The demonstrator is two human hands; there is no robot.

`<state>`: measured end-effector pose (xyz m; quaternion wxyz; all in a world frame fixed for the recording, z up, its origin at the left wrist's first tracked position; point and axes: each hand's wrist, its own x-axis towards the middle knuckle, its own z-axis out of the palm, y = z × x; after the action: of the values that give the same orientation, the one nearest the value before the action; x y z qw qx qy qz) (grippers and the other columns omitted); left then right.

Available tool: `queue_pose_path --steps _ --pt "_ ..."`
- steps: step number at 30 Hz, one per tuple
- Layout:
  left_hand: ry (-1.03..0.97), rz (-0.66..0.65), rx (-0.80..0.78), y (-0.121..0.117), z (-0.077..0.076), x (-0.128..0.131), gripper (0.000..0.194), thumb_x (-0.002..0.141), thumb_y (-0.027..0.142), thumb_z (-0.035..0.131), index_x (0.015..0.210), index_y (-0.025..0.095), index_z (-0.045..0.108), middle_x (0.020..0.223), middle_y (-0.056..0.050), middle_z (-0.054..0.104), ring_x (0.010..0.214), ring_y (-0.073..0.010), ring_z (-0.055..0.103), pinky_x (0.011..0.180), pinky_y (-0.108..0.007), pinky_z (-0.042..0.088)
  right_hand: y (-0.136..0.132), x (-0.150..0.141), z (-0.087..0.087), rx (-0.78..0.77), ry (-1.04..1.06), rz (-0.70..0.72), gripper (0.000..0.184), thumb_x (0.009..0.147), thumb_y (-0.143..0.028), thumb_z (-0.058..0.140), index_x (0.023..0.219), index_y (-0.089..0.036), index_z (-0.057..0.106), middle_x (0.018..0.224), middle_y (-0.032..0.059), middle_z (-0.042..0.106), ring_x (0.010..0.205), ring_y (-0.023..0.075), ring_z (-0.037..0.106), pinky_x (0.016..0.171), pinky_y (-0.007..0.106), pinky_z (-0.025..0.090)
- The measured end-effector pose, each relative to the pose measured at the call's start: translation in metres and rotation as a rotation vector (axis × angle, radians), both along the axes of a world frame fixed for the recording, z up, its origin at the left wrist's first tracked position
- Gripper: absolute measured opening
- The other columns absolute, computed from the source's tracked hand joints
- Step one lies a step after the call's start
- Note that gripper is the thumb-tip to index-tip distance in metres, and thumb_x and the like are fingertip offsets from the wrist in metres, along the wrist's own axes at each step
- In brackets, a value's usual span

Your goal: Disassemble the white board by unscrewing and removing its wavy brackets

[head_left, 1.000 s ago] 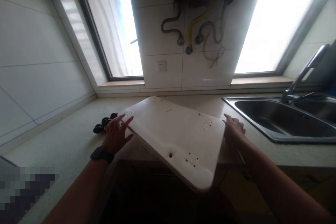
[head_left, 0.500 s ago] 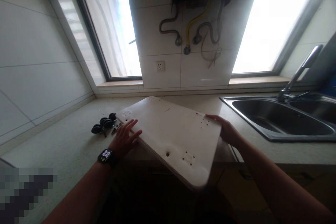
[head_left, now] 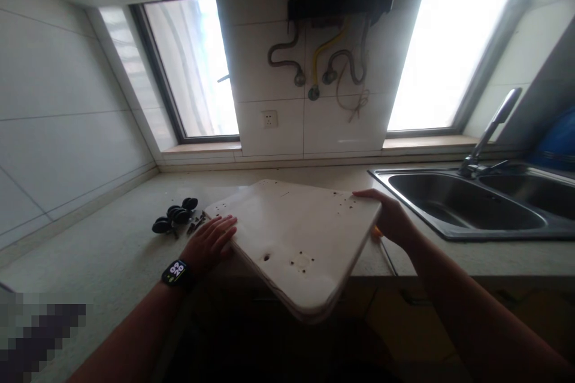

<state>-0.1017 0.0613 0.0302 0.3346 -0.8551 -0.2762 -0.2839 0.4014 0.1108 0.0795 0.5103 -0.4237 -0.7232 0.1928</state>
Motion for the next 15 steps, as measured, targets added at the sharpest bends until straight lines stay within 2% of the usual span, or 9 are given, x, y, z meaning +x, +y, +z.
queue_pose_path --steps 4,7,9,12,15 --pt "-0.002 0.000 -0.001 0.001 -0.001 0.001 0.061 0.092 0.023 0.069 0.145 0.017 0.039 0.138 -0.022 0.059 0.129 -0.0337 0.058 0.105 -0.052 0.051 -0.013 -0.001 0.006 0.033 -0.019 -0.068 0.032 0.076 -0.025 0.064 0.106 -0.020 0.072 0.087 0.0061 0.072 0.069 0.0178 0.062 0.062 0.032 0.050" --pt "-0.020 -0.008 -0.034 0.000 0.001 0.002 0.076 0.089 0.025 0.071 0.152 0.019 0.028 0.140 -0.023 0.057 0.130 -0.0348 0.057 0.107 -0.054 0.050 -0.025 -0.006 0.013 0.084 -0.010 -0.146 0.030 0.077 -0.022 0.061 0.105 -0.021 0.071 0.086 0.0064 0.072 0.065 0.0176 0.059 0.060 0.033 0.048" --pt "-0.061 -0.003 -0.057 -0.002 0.005 0.005 0.086 0.088 0.026 0.072 0.156 0.017 0.020 0.139 -0.024 0.057 0.130 -0.0359 0.057 0.107 -0.054 0.050 -0.031 -0.011 0.023 0.115 0.013 -0.201 0.031 0.075 -0.022 0.062 0.105 -0.021 0.071 0.087 0.0063 0.071 0.066 0.0179 0.059 0.060 0.033 0.048" --pt "-0.133 0.020 -0.147 -0.006 0.012 0.010 0.093 0.082 0.031 0.074 0.157 0.014 0.021 0.138 -0.025 0.056 0.127 -0.0381 0.057 0.107 -0.055 0.049 -0.035 -0.020 0.050 0.106 0.140 -0.246 0.041 0.071 -0.027 0.071 0.111 -0.022 0.069 0.089 0.0059 0.073 0.071 0.0197 0.064 0.063 0.033 0.052" --pt "-0.243 0.038 -0.297 -0.008 0.017 0.013 0.102 0.073 0.040 0.079 0.156 0.015 0.025 0.136 -0.022 0.058 0.126 -0.0396 0.058 0.107 -0.055 0.049 -0.037 -0.031 0.090 0.102 0.266 -0.249 0.052 0.068 -0.038 0.081 0.117 -0.024 0.069 0.087 0.0041 0.074 0.072 0.0220 0.068 0.065 0.037 0.056"
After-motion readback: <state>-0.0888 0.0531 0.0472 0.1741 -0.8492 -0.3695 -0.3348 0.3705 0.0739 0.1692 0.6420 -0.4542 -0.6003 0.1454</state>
